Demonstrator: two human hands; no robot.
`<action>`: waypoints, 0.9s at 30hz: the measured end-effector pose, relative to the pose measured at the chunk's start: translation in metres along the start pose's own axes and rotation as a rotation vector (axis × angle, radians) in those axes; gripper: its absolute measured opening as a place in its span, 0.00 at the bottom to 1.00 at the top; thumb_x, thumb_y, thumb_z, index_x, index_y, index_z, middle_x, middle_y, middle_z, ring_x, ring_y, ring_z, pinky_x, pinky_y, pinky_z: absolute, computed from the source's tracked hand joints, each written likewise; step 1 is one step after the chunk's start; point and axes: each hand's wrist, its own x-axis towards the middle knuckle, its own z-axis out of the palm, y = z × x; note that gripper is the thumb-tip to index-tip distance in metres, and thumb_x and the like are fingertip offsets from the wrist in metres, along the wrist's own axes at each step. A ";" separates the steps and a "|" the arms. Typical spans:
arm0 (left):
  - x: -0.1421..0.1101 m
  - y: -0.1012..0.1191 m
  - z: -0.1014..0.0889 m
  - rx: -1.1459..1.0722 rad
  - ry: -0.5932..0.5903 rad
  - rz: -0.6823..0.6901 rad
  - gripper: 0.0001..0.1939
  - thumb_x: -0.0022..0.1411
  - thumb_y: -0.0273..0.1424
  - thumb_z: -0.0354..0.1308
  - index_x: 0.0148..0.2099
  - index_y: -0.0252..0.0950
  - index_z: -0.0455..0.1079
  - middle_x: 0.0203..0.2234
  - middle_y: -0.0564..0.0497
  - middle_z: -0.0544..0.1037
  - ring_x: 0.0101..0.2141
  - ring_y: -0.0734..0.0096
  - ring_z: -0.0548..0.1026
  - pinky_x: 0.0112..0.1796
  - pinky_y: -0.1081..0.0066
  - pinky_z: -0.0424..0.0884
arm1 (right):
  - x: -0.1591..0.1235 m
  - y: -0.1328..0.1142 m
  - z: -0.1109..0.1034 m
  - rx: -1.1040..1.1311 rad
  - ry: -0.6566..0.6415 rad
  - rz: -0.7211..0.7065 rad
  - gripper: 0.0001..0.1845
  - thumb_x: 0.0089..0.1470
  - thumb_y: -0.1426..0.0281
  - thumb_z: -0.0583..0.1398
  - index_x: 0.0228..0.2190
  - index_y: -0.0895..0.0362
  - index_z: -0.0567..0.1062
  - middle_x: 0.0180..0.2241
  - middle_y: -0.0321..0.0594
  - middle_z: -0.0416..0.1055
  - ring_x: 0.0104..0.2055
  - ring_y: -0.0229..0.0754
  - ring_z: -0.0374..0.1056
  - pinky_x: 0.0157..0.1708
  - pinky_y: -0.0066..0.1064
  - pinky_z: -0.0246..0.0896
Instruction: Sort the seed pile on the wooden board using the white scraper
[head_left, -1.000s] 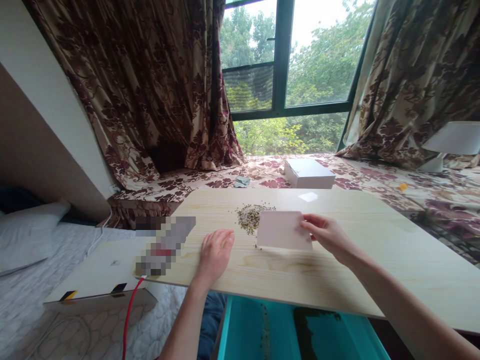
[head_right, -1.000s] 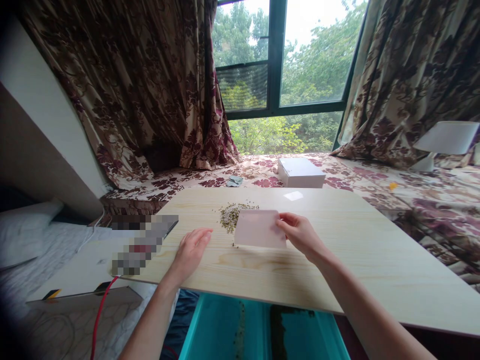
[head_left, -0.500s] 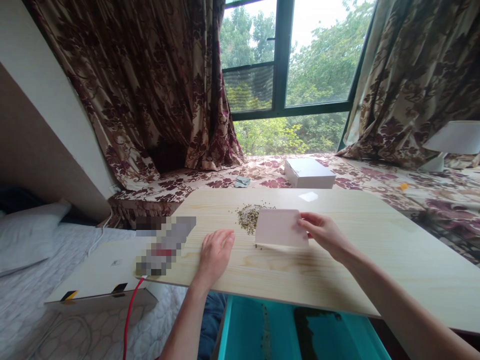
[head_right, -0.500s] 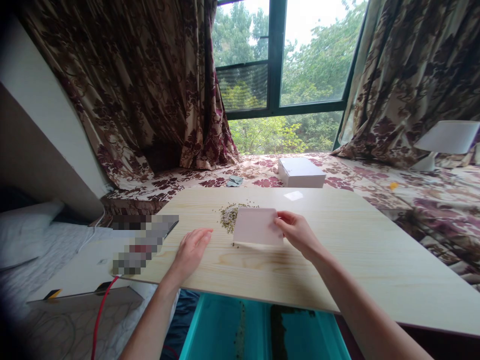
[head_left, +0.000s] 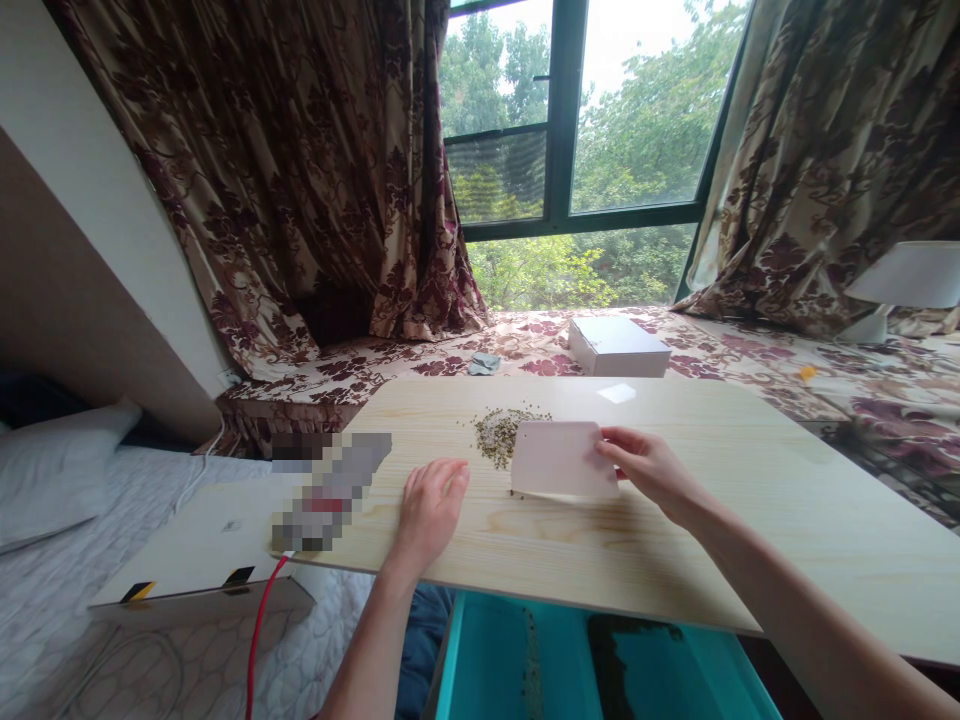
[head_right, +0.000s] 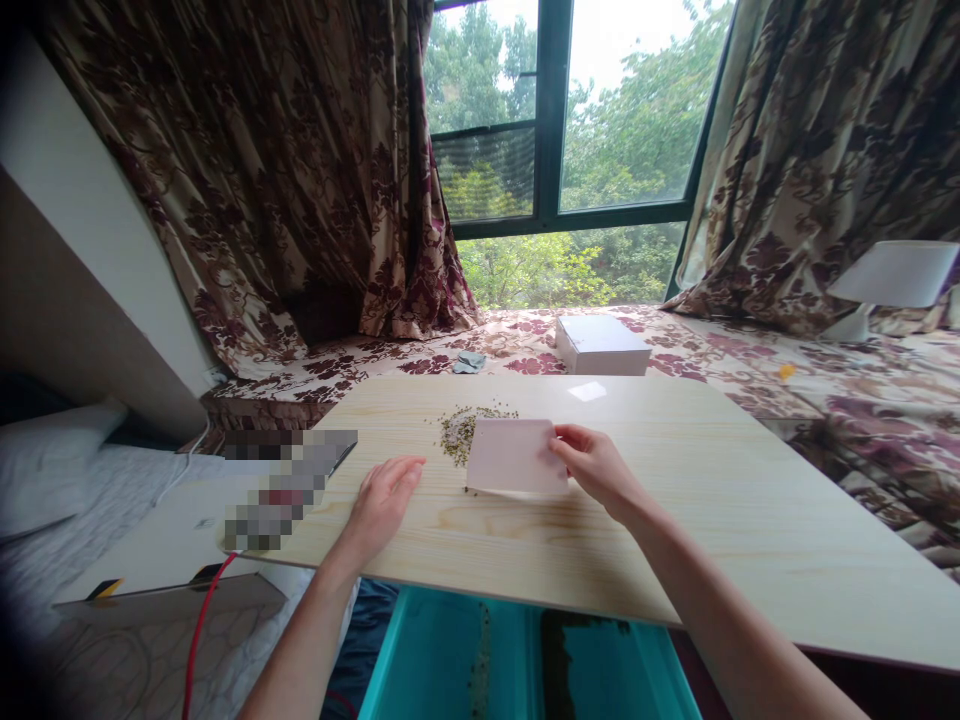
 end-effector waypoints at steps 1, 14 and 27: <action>0.000 0.000 0.000 0.002 0.000 0.003 0.18 0.65 0.38 0.45 0.45 0.40 0.74 0.46 0.48 0.79 0.50 0.63 0.72 0.57 0.57 0.59 | 0.000 0.000 0.001 0.005 -0.002 0.003 0.14 0.40 0.64 0.64 0.31 0.58 0.79 0.29 0.42 0.78 0.28 0.41 0.70 0.25 0.30 0.64; 0.000 0.001 0.000 -0.005 -0.007 -0.011 0.18 0.65 0.39 0.45 0.45 0.40 0.74 0.46 0.47 0.79 0.50 0.62 0.72 0.56 0.56 0.60 | 0.005 -0.002 0.012 0.005 -0.100 0.019 0.14 0.42 0.62 0.63 0.31 0.57 0.78 0.29 0.42 0.77 0.30 0.41 0.71 0.27 0.30 0.66; -0.004 0.006 -0.016 -0.414 0.025 -0.161 0.22 0.63 0.43 0.48 0.49 0.35 0.72 0.50 0.43 0.75 0.54 0.63 0.70 0.57 0.62 0.63 | 0.013 -0.008 0.027 -0.014 -0.225 -0.031 0.10 0.43 0.67 0.61 0.29 0.58 0.78 0.28 0.39 0.76 0.29 0.39 0.68 0.27 0.29 0.62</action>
